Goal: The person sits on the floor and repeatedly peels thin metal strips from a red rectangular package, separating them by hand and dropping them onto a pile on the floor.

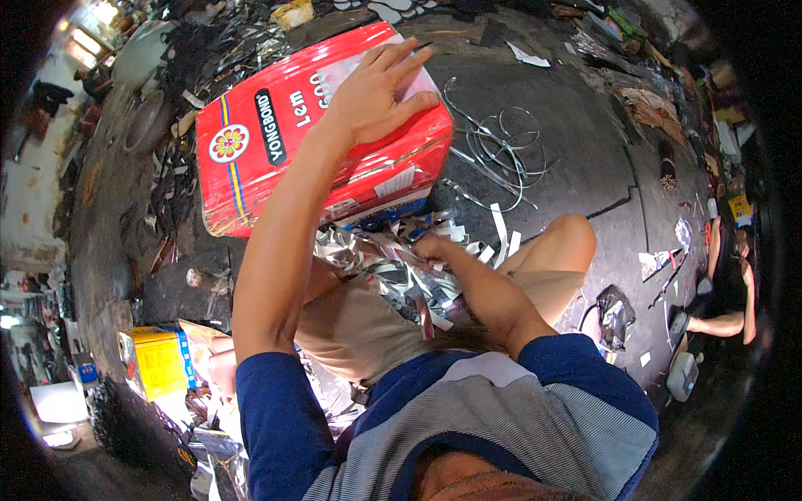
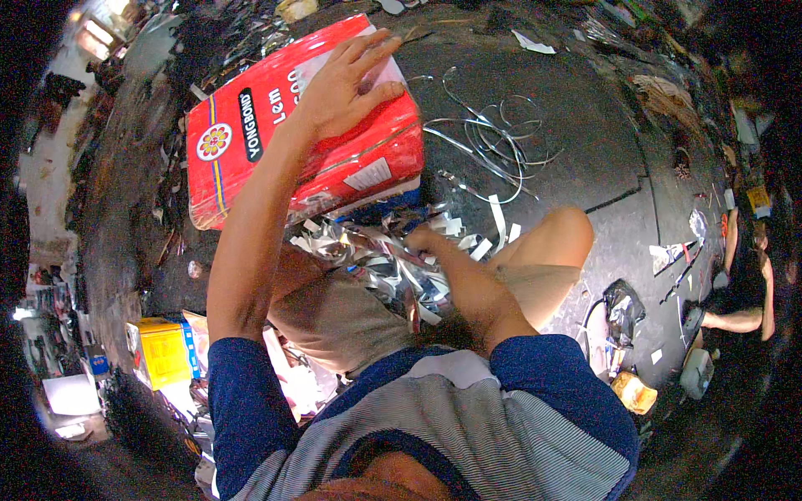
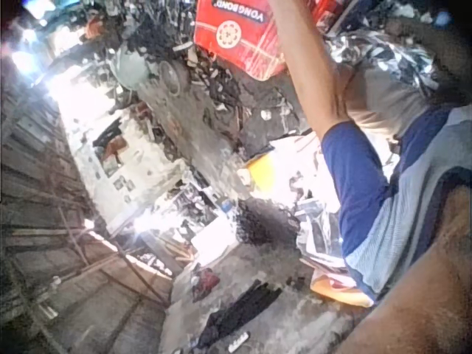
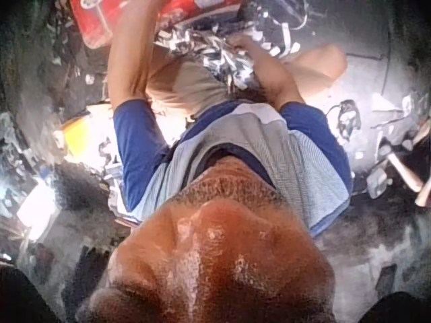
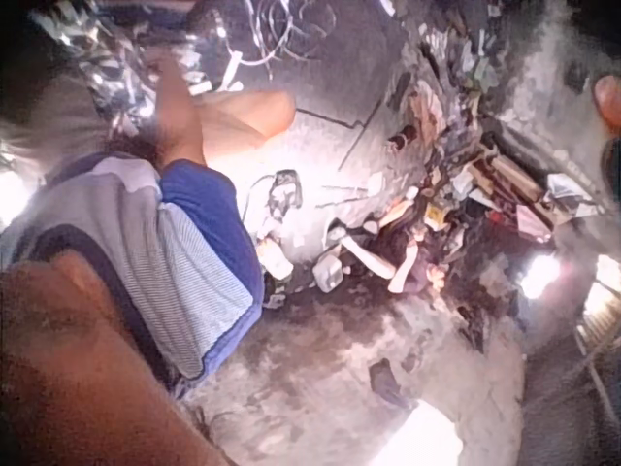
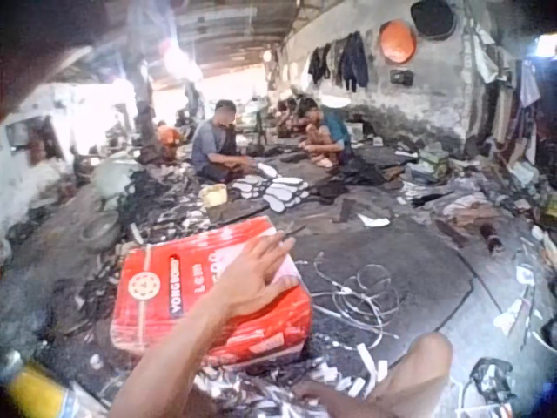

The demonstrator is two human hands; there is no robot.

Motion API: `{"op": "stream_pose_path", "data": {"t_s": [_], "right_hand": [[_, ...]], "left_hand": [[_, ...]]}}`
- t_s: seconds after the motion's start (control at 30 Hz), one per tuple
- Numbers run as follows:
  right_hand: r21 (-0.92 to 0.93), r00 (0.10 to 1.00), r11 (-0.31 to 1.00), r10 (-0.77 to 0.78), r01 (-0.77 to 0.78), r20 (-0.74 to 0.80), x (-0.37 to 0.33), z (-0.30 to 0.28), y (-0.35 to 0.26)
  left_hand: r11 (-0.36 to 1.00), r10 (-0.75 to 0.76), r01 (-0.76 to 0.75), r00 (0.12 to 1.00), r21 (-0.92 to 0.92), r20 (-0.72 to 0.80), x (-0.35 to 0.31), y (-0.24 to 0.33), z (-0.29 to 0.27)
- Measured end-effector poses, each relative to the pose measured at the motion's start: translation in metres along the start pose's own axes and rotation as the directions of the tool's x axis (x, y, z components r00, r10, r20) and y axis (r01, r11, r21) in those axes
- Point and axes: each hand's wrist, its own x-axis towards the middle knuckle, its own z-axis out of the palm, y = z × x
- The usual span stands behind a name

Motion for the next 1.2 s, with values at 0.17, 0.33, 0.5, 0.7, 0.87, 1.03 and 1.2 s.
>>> {"op": "stream_pose_path", "data": {"t_s": [0.17,0.33,0.5,0.7,0.87,1.03,1.2], "right_hand": [[-0.475,0.98,0.867,0.195,-0.149,0.05,-0.048,-0.012,-0.12],[0.075,0.937,0.972,-0.191,0.221,-0.292,-0.091,-0.049,-0.112],[-0.245,0.859,0.873,-0.472,0.422,-0.201,-0.148,-0.142,-0.216],[0.45,0.906,0.814,-0.204,0.368,-0.372,-0.19,-0.221,-0.281],[0.465,0.87,0.753,-0.296,0.466,-0.394,-0.19,-0.238,-0.278],[0.107,0.985,0.983,-0.136,0.147,-0.103,-0.185,-0.232,-0.276],[-0.162,0.772,0.851,-0.522,0.499,-0.363,-0.183,-0.2,-0.294]], "left_hand": [[0.975,-0.078,0.086,0.996,-0.205,0.049,-0.046,0.081,-0.023],[0.836,-0.234,0.317,0.944,-0.447,0.232,-0.101,0.145,-0.022],[0.587,-0.466,0.623,0.782,-0.517,0.414,-0.142,0.14,-0.008],[0.385,-0.586,0.529,0.773,-0.756,0.244,-0.15,0.143,-0.048],[0.692,-0.612,0.553,0.79,-0.464,0.03,-0.112,0.159,-0.102],[0.548,-0.647,0.584,0.75,-0.599,0.14,-0.109,0.148,-0.125],[0.422,-0.57,0.62,0.749,-0.661,0.339,-0.096,0.164,-0.107]]}}
